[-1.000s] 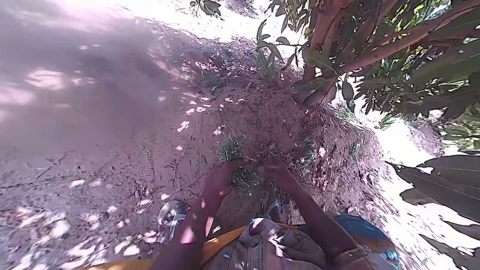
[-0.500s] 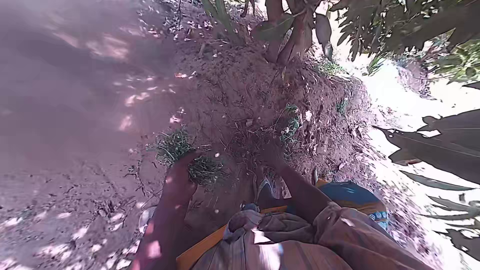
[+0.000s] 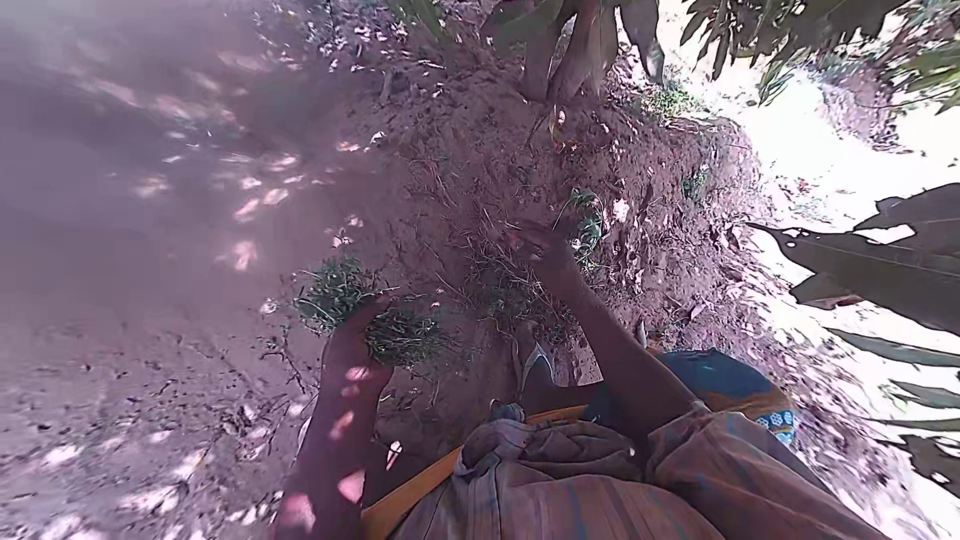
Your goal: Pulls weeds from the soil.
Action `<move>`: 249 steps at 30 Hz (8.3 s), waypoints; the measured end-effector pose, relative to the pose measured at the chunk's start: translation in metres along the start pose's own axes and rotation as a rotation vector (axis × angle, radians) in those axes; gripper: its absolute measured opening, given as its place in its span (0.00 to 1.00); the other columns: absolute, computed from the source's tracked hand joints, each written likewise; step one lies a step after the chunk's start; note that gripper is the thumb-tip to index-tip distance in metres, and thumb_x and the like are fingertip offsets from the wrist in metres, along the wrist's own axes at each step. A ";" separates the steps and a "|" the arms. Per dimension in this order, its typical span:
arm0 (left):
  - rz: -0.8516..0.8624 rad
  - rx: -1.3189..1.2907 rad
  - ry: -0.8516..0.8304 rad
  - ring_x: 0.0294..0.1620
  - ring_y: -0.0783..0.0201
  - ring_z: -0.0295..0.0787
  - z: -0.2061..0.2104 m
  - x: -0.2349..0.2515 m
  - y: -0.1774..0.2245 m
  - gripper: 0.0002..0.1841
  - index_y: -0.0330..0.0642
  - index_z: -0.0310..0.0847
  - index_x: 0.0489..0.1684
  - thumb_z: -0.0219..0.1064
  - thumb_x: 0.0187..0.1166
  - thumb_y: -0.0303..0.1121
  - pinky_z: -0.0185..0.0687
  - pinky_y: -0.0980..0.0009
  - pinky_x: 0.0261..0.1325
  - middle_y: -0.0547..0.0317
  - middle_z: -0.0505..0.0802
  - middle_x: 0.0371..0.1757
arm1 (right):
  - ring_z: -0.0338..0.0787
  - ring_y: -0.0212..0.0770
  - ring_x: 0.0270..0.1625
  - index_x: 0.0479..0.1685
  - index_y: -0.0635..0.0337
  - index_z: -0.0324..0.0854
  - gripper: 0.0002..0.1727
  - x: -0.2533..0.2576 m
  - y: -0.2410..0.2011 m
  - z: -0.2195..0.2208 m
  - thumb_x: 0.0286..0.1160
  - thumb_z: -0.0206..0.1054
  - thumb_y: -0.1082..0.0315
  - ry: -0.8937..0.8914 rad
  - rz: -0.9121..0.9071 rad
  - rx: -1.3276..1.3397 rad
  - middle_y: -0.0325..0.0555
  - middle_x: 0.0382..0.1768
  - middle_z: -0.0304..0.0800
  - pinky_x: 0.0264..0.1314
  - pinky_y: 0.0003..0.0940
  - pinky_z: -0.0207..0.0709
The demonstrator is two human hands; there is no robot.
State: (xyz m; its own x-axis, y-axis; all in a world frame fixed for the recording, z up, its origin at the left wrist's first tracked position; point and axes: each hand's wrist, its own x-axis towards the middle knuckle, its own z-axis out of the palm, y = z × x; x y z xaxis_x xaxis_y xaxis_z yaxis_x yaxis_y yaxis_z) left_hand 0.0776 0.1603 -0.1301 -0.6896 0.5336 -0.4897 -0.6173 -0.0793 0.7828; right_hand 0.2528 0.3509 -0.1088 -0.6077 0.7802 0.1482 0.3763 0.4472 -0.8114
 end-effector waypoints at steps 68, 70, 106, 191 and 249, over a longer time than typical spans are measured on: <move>-0.103 0.088 0.046 0.39 0.70 0.89 -0.008 0.002 -0.005 0.06 0.45 0.78 0.53 0.58 0.86 0.32 0.88 0.70 0.41 0.63 0.90 0.40 | 0.82 0.45 0.45 0.55 0.71 0.84 0.19 -0.001 0.035 0.036 0.92 0.56 0.62 -0.292 0.521 0.071 0.57 0.47 0.86 0.53 0.46 0.75; -0.121 0.087 0.037 0.39 0.70 0.89 -0.008 0.002 -0.005 0.06 0.47 0.78 0.53 0.58 0.87 0.33 0.87 0.71 0.40 0.63 0.90 0.40 | 0.85 0.45 0.48 0.56 0.73 0.84 0.17 0.003 0.035 0.035 0.90 0.58 0.65 -0.221 0.513 0.085 0.60 0.49 0.88 0.57 0.45 0.77; -0.088 0.083 0.008 0.36 0.72 0.90 -0.007 0.004 -0.010 0.05 0.48 0.79 0.47 0.57 0.86 0.31 0.88 0.74 0.39 0.65 0.91 0.37 | 0.87 0.31 0.50 0.53 0.69 0.86 0.18 0.017 -0.001 0.020 0.91 0.53 0.65 -0.154 0.274 0.367 0.48 0.50 0.91 0.55 0.31 0.81; 0.017 0.213 0.185 0.41 0.72 0.88 -0.008 0.005 -0.012 0.07 0.47 0.78 0.51 0.64 0.80 0.29 0.86 0.69 0.44 0.65 0.88 0.40 | 0.84 0.67 0.65 0.53 0.72 0.84 0.17 -0.008 0.007 0.050 0.86 0.61 0.63 -1.074 0.356 -0.673 0.69 0.58 0.86 0.62 0.69 0.71; 0.004 1.473 -0.250 0.72 0.38 0.79 0.020 -0.031 0.008 0.16 0.22 0.79 0.66 0.56 0.83 0.14 0.66 0.46 0.77 0.26 0.84 0.67 | 0.87 0.48 0.45 0.62 0.68 0.82 0.13 -0.040 -0.041 0.087 0.82 0.64 0.76 -0.600 0.288 0.122 0.58 0.47 0.89 0.52 0.44 0.80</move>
